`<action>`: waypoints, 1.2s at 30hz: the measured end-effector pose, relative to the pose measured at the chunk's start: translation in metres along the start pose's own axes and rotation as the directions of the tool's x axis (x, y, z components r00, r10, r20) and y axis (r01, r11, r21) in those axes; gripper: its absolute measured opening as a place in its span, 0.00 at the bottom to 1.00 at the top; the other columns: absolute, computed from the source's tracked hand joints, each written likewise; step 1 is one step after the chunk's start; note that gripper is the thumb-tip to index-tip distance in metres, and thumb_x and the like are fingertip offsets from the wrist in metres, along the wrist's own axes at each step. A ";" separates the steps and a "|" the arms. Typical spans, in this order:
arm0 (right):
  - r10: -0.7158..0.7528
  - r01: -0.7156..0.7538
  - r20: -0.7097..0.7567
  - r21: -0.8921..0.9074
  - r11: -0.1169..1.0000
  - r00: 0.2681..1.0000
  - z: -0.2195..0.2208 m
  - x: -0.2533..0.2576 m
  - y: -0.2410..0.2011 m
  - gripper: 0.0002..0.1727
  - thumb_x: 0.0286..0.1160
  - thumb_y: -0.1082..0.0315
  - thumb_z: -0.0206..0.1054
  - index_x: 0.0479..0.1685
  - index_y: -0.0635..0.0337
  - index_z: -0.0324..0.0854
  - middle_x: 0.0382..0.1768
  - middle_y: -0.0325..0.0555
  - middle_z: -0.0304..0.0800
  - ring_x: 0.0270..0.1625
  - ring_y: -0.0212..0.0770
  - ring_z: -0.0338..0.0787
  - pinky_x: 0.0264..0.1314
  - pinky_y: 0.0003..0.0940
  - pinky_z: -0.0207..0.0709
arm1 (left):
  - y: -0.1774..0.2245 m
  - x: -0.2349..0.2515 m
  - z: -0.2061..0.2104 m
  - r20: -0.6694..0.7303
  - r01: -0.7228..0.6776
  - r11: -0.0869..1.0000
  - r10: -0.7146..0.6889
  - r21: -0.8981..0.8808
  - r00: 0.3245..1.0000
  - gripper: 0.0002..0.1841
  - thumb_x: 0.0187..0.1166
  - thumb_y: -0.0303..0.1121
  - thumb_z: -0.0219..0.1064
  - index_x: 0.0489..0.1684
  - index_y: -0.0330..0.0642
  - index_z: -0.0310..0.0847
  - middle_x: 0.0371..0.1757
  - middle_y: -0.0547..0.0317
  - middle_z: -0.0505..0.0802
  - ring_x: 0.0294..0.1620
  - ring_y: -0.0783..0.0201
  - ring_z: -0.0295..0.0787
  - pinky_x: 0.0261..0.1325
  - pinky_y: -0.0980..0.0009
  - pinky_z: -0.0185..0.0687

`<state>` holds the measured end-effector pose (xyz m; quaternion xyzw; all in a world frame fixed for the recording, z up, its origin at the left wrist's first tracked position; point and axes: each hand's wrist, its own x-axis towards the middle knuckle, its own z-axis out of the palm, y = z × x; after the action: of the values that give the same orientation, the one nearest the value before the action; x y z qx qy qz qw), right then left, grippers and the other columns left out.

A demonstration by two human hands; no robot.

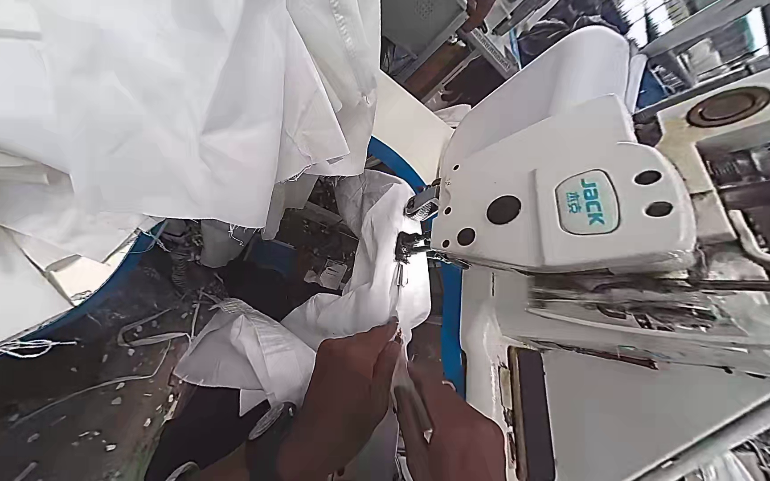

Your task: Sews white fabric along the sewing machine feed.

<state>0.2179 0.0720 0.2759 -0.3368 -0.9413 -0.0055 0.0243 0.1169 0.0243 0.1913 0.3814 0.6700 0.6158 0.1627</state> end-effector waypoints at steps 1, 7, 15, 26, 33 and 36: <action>0.015 -0.021 0.098 0.055 0.998 0.995 -0.006 -0.006 0.007 0.10 0.65 0.71 0.70 0.38 0.71 0.91 0.21 0.55 0.89 0.20 0.52 0.89 0.22 0.48 0.79 | 0.002 0.000 -0.002 -0.009 -0.005 1.000 0.005 0.028 1.000 0.17 0.79 0.28 0.58 0.54 0.32 0.92 0.26 0.54 0.93 0.22 0.64 0.87 0.27 0.69 0.81; -0.277 0.279 0.110 -0.005 0.960 0.954 -0.022 0.020 -0.003 0.07 0.64 0.70 0.68 0.26 0.62 0.90 0.16 0.47 0.84 0.19 0.46 0.88 0.17 0.40 0.75 | -0.015 -0.005 -0.010 0.107 -0.045 0.992 0.058 -0.115 0.993 0.11 0.72 0.29 0.61 0.28 0.39 0.90 0.20 0.59 0.87 0.21 0.66 0.85 0.24 0.67 0.76; -0.330 0.331 -0.051 0.020 0.943 0.943 0.011 0.051 0.015 0.09 0.62 0.66 0.65 0.26 0.61 0.87 0.15 0.45 0.82 0.16 0.45 0.85 0.15 0.42 0.74 | -0.036 0.034 -0.014 0.329 0.310 0.776 -0.140 -0.549 0.934 0.09 0.82 0.26 0.64 0.42 0.34 0.93 0.32 0.65 0.95 0.33 0.82 0.87 0.42 0.80 0.84; -0.309 0.185 0.384 0.326 0.927 0.870 -0.019 0.021 0.079 0.18 0.73 0.62 0.68 0.21 0.67 0.82 0.16 0.53 0.79 0.24 0.53 0.84 0.30 0.55 0.73 | -0.006 0.037 -0.091 0.344 0.018 0.977 -0.093 0.214 0.935 0.15 0.86 0.33 0.60 0.36 0.31 0.87 0.29 0.45 0.88 0.33 0.49 0.86 0.42 0.48 0.78; -0.173 -0.023 0.617 0.297 0.955 0.767 0.004 -0.023 0.136 0.17 0.80 0.63 0.68 0.34 0.73 0.87 0.31 0.64 0.89 0.40 0.63 0.89 0.50 0.65 0.75 | -0.050 -0.002 -0.077 0.365 0.229 0.907 -0.359 0.353 0.859 0.19 0.91 0.36 0.55 0.43 0.25 0.85 0.35 0.34 0.88 0.43 0.37 0.87 0.53 0.37 0.76; -0.438 0.361 0.222 0.316 0.877 0.871 -0.045 -0.058 0.099 0.16 0.71 0.65 0.70 0.18 0.66 0.83 0.16 0.54 0.83 0.24 0.54 0.87 0.43 0.56 0.76 | -0.024 -0.008 -0.091 0.127 0.094 0.910 -0.158 0.405 0.979 0.17 0.87 0.37 0.58 0.38 0.32 0.88 0.29 0.43 0.90 0.34 0.44 0.89 0.41 0.40 0.80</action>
<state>0.3275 0.1105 0.3179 -0.1239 -0.9761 0.1642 -0.0695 0.0526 -0.0438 0.1840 0.4096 0.7891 0.4236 0.1736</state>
